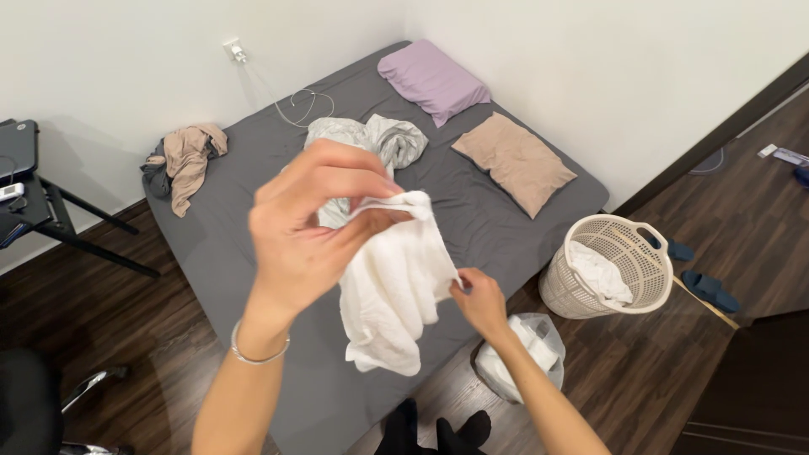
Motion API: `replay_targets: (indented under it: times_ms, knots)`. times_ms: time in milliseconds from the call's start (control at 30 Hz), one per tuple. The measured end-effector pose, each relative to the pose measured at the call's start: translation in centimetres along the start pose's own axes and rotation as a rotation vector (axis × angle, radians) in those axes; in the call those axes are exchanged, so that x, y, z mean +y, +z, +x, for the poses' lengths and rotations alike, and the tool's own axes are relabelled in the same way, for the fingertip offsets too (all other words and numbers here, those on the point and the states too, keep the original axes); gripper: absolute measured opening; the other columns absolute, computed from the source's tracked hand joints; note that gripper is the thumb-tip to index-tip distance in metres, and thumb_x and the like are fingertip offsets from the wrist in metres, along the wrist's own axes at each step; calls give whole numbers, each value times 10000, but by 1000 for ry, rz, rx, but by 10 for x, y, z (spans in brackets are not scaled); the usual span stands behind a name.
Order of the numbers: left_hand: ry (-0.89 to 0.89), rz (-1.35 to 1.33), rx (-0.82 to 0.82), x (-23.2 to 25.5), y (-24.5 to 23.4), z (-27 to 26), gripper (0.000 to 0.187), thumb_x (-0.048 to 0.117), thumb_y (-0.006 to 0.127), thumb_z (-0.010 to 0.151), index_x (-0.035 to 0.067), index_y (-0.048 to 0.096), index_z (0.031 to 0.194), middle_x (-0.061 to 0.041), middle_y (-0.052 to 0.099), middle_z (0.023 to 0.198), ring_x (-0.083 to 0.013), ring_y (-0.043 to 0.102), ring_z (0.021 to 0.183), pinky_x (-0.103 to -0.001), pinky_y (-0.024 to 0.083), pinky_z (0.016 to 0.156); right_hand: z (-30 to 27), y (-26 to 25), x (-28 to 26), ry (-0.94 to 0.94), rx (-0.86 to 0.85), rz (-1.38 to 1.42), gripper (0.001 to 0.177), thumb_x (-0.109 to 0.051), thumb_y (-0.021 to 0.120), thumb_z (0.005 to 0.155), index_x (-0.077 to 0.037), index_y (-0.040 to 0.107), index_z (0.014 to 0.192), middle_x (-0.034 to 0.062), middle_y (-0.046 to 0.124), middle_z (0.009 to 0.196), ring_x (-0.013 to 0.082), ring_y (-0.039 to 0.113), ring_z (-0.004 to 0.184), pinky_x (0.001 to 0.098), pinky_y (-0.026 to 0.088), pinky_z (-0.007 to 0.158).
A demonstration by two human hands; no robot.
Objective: Folding white towels on a bed and placing them into a plastic bag.
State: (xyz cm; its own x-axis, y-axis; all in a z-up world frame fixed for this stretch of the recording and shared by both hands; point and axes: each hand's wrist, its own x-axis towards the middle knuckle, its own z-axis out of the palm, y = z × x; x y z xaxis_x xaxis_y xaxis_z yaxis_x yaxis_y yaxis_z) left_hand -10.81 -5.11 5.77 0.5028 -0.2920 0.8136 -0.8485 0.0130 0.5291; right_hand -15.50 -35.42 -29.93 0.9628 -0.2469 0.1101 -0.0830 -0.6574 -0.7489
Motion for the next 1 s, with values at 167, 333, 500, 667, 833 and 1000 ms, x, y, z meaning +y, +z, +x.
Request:
replay_targets:
  times_ms: [167,333,500,667,833,1000]
  knots:
    - [9,47,19,-31,-48,-18,336,-112,1046,1071,47,877,1314,-159,887,1378,-183,792,1066,-252,691,897,9,-19,66,492,-434,-208,336,-287,855,1142,-78,968,1378,101,983,1102,244,857,677,330,727,605]
    - [-74,106,61,-55,-115,-54,291,-184,929,1161,-67,783,1383,-256,868,1373,-250,829,1041,-290,774,933,32,-109,89,781,-422,405,388,-73,797,1214,93,863,1559,317,947,1242,389,936,943,424,802,745]
    - [-220,151,228,-85,-158,-114,292,-51,883,1301,-69,688,1516,-255,830,1452,-186,766,1059,-258,690,940,45,-216,102,750,-306,980,433,2,695,1241,33,843,1647,210,819,1206,206,726,934,334,626,759]
    - [-436,268,312,-146,-176,-154,320,-177,904,1264,-16,778,1510,-106,761,1072,-123,665,781,-210,600,686,37,-337,-40,534,-428,-283,412,-108,974,1150,-14,988,1551,219,927,866,257,746,582,354,604,536]
    - [-503,4,378,-156,-137,-159,266,17,918,1195,23,770,1416,-148,882,1278,-142,832,1037,-218,732,956,50,-417,-51,591,-519,-80,366,127,1014,1066,172,1127,1411,436,985,773,387,713,481,441,558,383]
    - [-513,-9,391,-162,-101,-151,295,4,943,1143,65,803,1396,-123,911,1312,-174,874,1059,-282,760,979,93,-485,77,677,-364,-320,324,144,1090,1124,126,1153,1441,436,840,715,457,669,466,540,610,373]
